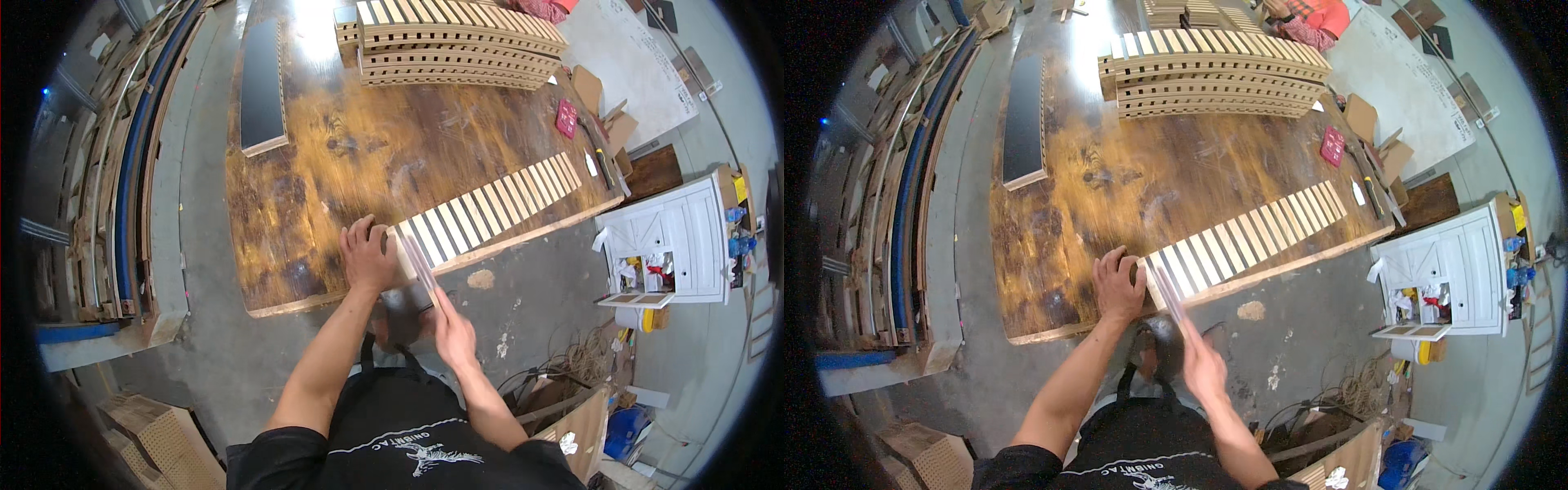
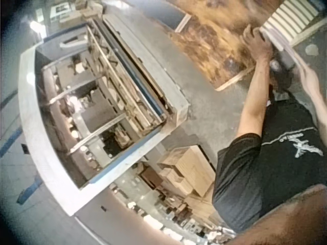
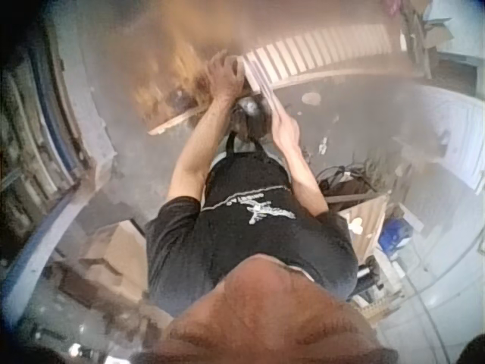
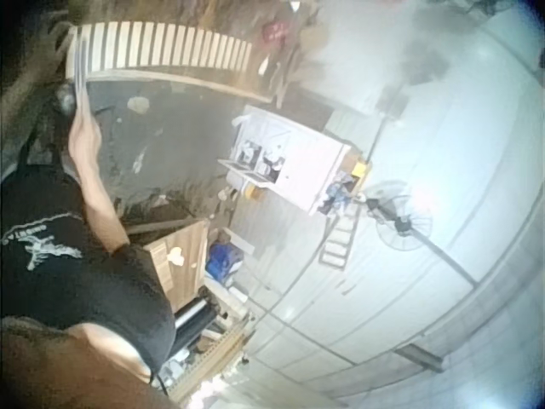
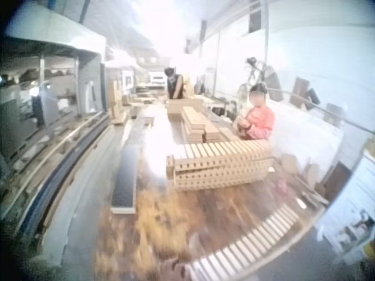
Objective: Filing the edges of a wooden lattice assembly to smooth the surface.
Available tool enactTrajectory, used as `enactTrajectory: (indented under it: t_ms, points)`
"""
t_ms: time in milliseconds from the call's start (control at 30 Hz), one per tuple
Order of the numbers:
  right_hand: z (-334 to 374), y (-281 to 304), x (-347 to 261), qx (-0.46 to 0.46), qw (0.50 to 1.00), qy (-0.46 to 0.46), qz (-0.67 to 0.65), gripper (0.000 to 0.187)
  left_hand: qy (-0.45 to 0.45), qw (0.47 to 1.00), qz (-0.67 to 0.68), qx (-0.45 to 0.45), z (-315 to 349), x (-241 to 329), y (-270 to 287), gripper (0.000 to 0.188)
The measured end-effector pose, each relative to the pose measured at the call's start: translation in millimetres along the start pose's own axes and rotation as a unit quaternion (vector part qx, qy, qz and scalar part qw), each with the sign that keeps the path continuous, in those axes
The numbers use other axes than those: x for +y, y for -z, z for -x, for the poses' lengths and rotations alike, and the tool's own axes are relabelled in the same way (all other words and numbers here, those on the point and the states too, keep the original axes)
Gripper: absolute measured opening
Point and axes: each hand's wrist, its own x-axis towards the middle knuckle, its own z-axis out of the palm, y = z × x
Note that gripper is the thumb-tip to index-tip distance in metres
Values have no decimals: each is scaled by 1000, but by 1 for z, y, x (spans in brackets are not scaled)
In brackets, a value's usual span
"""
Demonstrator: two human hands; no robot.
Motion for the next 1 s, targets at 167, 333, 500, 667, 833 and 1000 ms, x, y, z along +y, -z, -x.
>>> enactTrajectory:
  t_ms: [167, 333, 500, 667, 833, 1000]
  points:
    - [6, 0, 15, 3, 1000, 16, -13, 47, -19, 999, -27, 27, 4, 0, -2, 30]
    - [-71, -9, -43, -21, 999, -15, 45, 47, -11, 1000, -5, 19, 0, 1, -6, 29]
    - [10, 9, 6, -14, 1000, -10, -19, 48, 2, 1000, 5, 21, 1, -3, -3, 30]
    - [109, 27, 85, -18, 994, -107, -25, 47, 12, 1000, 10, -4, 2, 2, -2, 31]
    - [62, 23, 67, 150, 982, 102, -44, 42, 13, 999, 40, -4, 6, 0, 8, 36]
    - [-11, 12, 0, 61, 993, 79, -70, 43, -3, 999, 44, -20, 4, 2, 11, 45]
